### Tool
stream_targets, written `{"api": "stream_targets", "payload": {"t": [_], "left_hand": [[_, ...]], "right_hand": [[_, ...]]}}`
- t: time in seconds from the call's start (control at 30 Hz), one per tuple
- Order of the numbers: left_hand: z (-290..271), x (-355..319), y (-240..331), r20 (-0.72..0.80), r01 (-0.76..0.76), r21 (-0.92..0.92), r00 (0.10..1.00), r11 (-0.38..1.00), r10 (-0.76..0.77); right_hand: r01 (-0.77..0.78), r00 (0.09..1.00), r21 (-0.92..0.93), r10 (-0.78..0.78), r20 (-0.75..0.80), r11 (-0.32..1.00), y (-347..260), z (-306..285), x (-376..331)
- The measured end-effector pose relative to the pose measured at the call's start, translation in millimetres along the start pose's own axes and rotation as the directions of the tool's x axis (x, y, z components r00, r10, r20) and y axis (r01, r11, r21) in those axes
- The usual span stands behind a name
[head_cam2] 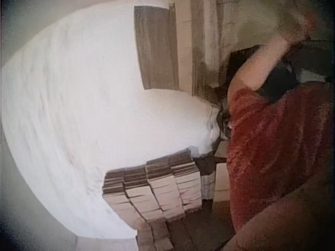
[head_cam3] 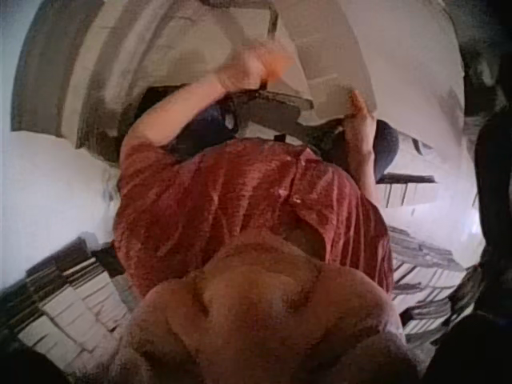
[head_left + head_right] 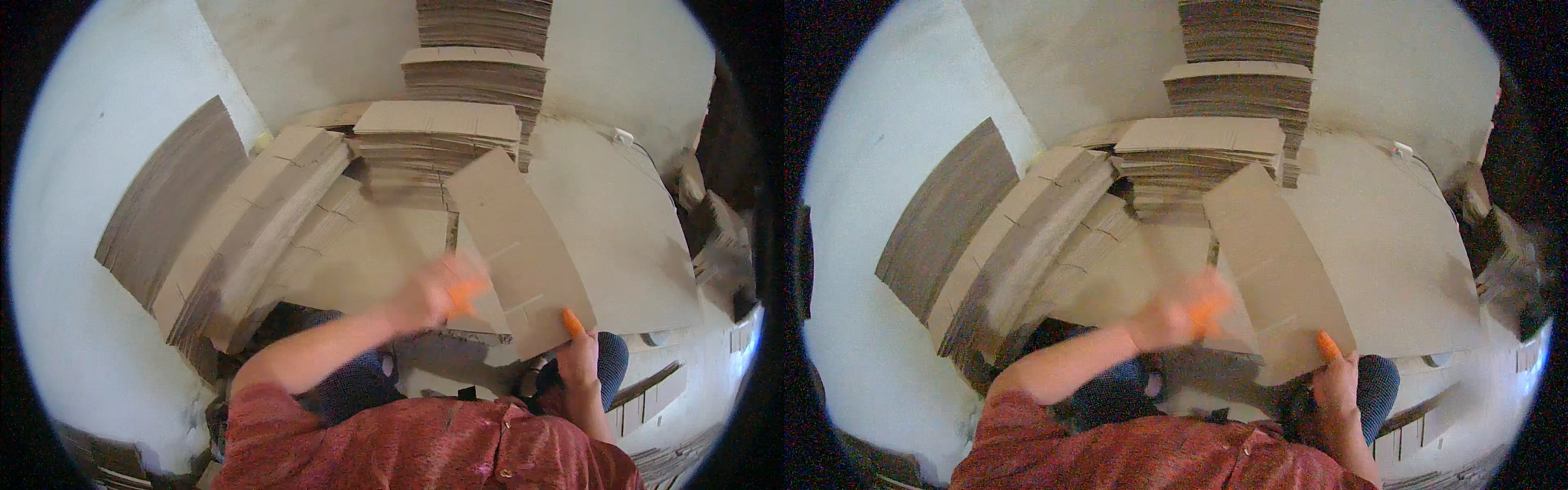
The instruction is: The person sits on the floor and repeatedly folds pre-cut cardboard sheets into multi-compartment dividers. They use an orange utility knife to score or trim edges, then fold the panels into a grid-like structure and place the finished units into a growing stack.
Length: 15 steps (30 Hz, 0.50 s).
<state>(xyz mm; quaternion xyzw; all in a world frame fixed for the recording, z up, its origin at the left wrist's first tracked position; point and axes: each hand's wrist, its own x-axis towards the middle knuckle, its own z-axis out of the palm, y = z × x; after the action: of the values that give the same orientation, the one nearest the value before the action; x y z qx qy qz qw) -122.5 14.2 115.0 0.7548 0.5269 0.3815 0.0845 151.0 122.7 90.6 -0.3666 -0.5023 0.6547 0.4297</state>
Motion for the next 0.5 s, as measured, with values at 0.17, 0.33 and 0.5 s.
{"api": "stream_targets", "payload": {"t": [0.17, 0.33, 0.5], "left_hand": [[-180.9, -34.0, -75.3, -0.591, 0.638, 0.760, 0.759, 0.127, -0.273], [-260.6, -70.8, -80.0, -0.655, 0.766, 0.641, 0.504, -0.060, -0.562], [-257.3, -60.6, -65.2, -0.491, 0.587, 0.809, 0.690, 0.015, -0.532]], "right_hand": [[0.038, 0.999, -0.184, -0.030, 0.045, 0.982, 12.0, -31.6, -11.6], [0.073, 0.995, -0.268, -0.052, 0.086, 0.961, 14.2, -32.0, -15.5], [0.154, 0.987, -0.294, -0.133, 0.090, 0.943, 18.6, -38.2, -15.0]]}}
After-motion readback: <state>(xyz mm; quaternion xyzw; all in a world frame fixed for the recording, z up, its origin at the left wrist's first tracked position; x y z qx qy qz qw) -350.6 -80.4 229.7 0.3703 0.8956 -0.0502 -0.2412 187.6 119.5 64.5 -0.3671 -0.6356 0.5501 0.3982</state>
